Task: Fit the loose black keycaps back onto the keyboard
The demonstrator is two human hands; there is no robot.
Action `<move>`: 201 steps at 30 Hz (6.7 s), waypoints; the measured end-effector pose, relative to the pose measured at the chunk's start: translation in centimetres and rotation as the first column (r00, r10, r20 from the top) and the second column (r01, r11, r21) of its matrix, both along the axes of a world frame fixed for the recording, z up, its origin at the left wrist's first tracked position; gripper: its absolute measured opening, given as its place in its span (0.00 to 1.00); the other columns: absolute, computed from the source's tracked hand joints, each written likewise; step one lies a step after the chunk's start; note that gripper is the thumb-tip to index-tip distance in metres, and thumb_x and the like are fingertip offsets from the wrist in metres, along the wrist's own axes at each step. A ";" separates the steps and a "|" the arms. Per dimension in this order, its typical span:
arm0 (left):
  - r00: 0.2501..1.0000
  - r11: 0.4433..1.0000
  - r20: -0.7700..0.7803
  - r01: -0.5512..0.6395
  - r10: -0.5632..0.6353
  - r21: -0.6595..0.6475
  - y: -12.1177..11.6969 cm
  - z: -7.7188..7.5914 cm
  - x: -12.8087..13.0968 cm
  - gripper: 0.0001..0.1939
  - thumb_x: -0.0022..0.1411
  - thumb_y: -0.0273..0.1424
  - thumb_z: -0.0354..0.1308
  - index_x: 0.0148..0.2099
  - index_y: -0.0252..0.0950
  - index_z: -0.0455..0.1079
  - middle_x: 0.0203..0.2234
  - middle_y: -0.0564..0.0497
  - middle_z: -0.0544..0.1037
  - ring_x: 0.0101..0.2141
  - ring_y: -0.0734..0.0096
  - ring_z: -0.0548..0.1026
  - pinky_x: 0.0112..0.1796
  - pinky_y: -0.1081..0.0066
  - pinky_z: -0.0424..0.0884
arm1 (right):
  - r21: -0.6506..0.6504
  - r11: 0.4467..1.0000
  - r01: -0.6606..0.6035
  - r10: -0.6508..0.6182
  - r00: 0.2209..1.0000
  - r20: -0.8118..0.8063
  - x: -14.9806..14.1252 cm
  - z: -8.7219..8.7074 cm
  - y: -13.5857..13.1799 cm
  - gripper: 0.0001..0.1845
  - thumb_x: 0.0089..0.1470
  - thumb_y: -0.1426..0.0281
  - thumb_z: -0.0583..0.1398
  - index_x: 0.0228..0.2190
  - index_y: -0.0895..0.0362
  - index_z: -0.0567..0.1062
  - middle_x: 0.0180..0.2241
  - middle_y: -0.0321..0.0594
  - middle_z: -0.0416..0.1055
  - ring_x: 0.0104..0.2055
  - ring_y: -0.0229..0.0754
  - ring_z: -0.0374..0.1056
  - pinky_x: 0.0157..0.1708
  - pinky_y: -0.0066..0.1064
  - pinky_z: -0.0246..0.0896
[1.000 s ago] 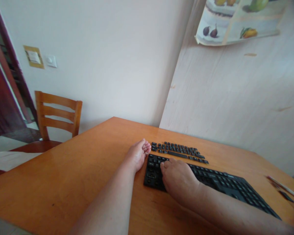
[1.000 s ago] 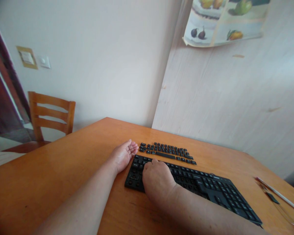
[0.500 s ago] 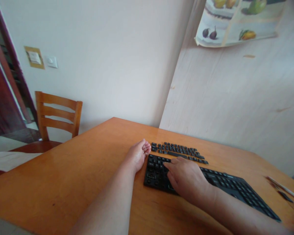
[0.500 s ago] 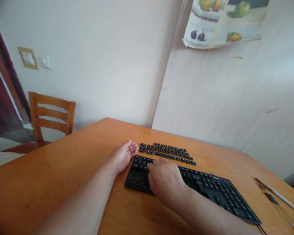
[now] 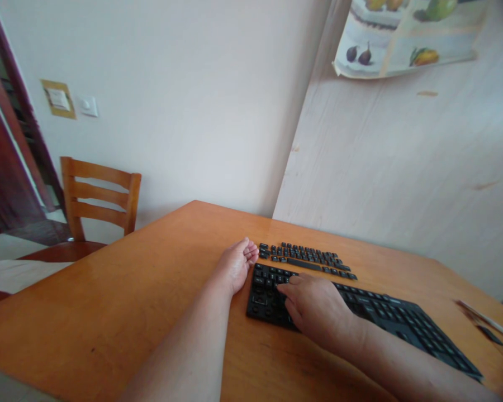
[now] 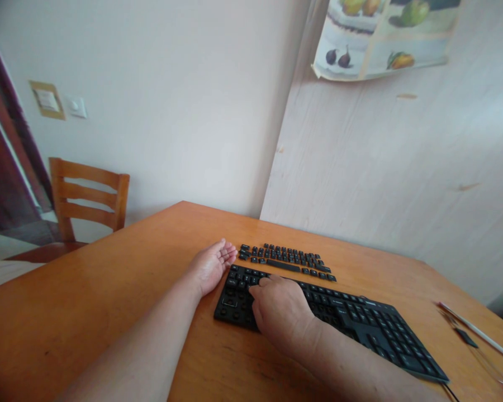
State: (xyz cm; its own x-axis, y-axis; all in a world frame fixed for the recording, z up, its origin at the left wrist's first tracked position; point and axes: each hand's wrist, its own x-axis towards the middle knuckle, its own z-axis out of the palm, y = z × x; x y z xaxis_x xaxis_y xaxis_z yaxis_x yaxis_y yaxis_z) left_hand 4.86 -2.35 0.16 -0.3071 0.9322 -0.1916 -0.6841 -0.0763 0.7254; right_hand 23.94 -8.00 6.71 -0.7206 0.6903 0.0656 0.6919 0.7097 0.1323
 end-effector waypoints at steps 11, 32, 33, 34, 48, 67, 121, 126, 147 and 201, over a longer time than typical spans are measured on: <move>1.000 1.000 0.001 0.006 -0.006 0.000 0.0 0.0 -0.1 0.10 0.66 0.32 0.54 0.34 0.31 0.70 0.28 0.44 0.77 0.31 0.72 0.78 0.35 0.72 0.75 | 0.003 1.000 -0.003 0.003 1.000 -0.029 0.2 -0.3 0.2 0.15 0.55 0.72 0.52 0.35 0.53 0.79 0.32 0.40 0.75 0.37 0.44 0.70 0.37 0.33 0.58; 0.999 1.000 -0.032 0.008 -0.008 -0.008 -0.3 0.2 -0.1 0.09 0.66 0.32 0.55 0.35 0.31 0.70 0.30 0.43 0.77 0.33 0.70 0.78 0.36 0.71 0.75 | -0.144 0.954 0.265 -0.287 0.943 -0.167 0.1 0.3 17.5 0.13 0.51 0.67 0.61 0.38 0.52 0.82 0.42 0.40 0.79 0.44 0.44 0.72 0.41 0.29 0.62; 0.999 1.000 -0.035 0.008 -0.008 -0.007 -0.3 0.2 -0.1 0.09 0.66 0.32 0.55 0.35 0.31 0.70 0.30 0.43 0.77 0.33 0.70 0.78 0.36 0.71 0.75 | -0.151 0.951 0.268 -0.292 0.943 -0.161 -0.1 0.1 18.0 0.12 0.51 0.66 0.61 0.37 0.52 0.83 0.41 0.41 0.79 0.43 0.44 0.72 0.41 0.29 0.62; 0.999 1.000 -0.038 0.009 -0.009 -0.004 -0.3 0.2 -0.1 0.09 0.66 0.32 0.55 0.36 0.31 0.70 0.30 0.43 0.77 0.33 0.70 0.78 0.37 0.71 0.75 | -0.158 0.949 0.273 -0.297 0.942 -0.154 -0.2 -0.1 18.5 0.12 0.50 0.65 0.62 0.36 0.52 0.83 0.40 0.41 0.79 0.42 0.44 0.73 0.40 0.29 0.63; 0.999 1.000 -0.045 0.011 -0.011 0.000 -0.3 0.0 -0.1 0.10 0.66 0.33 0.55 0.36 0.31 0.71 0.32 0.42 0.78 0.35 0.69 0.78 0.39 0.70 0.75 | -0.219 0.932 0.290 -0.315 0.945 -0.089 -1.6 -1.2 21.2 0.12 0.46 0.62 0.66 0.34 0.52 0.83 0.34 0.40 0.79 0.36 0.41 0.72 0.35 0.28 0.62; 1.000 1.000 -0.024 0.018 -0.017 0.012 -0.4 0.0 -0.1 0.10 0.66 0.33 0.55 0.36 0.31 0.70 0.30 0.43 0.78 0.34 0.69 0.78 0.39 0.70 0.74 | -0.234 0.930 0.284 -0.309 0.947 -0.081 -1.7 -1.7 21.4 0.11 0.47 0.64 0.64 0.31 0.57 0.83 0.31 0.42 0.79 0.31 0.40 0.70 0.30 0.28 0.60; 0.999 1.000 0.043 0.010 -0.010 0.009 -0.1 0.1 -0.1 0.08 0.65 0.31 0.57 0.34 0.32 0.69 0.26 0.44 0.77 0.29 0.72 0.77 0.35 0.73 0.74 | 0.045 0.999 -0.017 0.014 0.997 0.069 0.3 0.2 2.6 0.16 0.60 0.65 0.54 0.30 0.55 0.79 0.33 0.44 0.76 0.38 0.45 0.70 0.37 0.32 0.59; 1.000 1.000 -0.001 0.009 -0.009 0.009 -0.1 0.1 -0.1 0.11 0.67 0.31 0.54 0.33 0.31 0.69 0.28 0.43 0.77 0.30 0.72 0.77 0.34 0.73 0.74 | 0.084 0.996 -0.042 0.037 0.997 0.063 0.3 0.1 2.3 0.18 0.62 0.66 0.51 0.29 0.55 0.79 0.33 0.42 0.76 0.37 0.44 0.71 0.36 0.32 0.60; 1.000 1.000 0.015 0.015 -0.015 0.007 0.1 -0.1 -0.2 0.10 0.66 0.32 0.55 0.34 0.31 0.70 0.27 0.44 0.78 0.30 0.72 0.77 0.34 0.74 0.74 | 0.073 0.997 0.034 -0.045 0.987 0.157 -1.0 -0.2 1.2 0.16 0.60 0.70 0.52 0.31 0.58 0.79 0.34 0.47 0.77 0.38 0.47 0.72 0.36 0.33 0.61; 0.998 1.000 -0.055 0.002 -0.002 -0.007 -0.6 0.4 -0.1 0.09 0.66 0.31 0.55 0.36 0.30 0.70 0.30 0.42 0.78 0.33 0.70 0.78 0.37 0.71 0.75 | -0.196 0.928 0.315 -0.345 0.928 -0.143 1.1 -0.3 19.7 0.11 0.50 0.67 0.62 0.36 0.54 0.83 0.35 0.40 0.79 0.36 0.40 0.72 0.34 0.27 0.59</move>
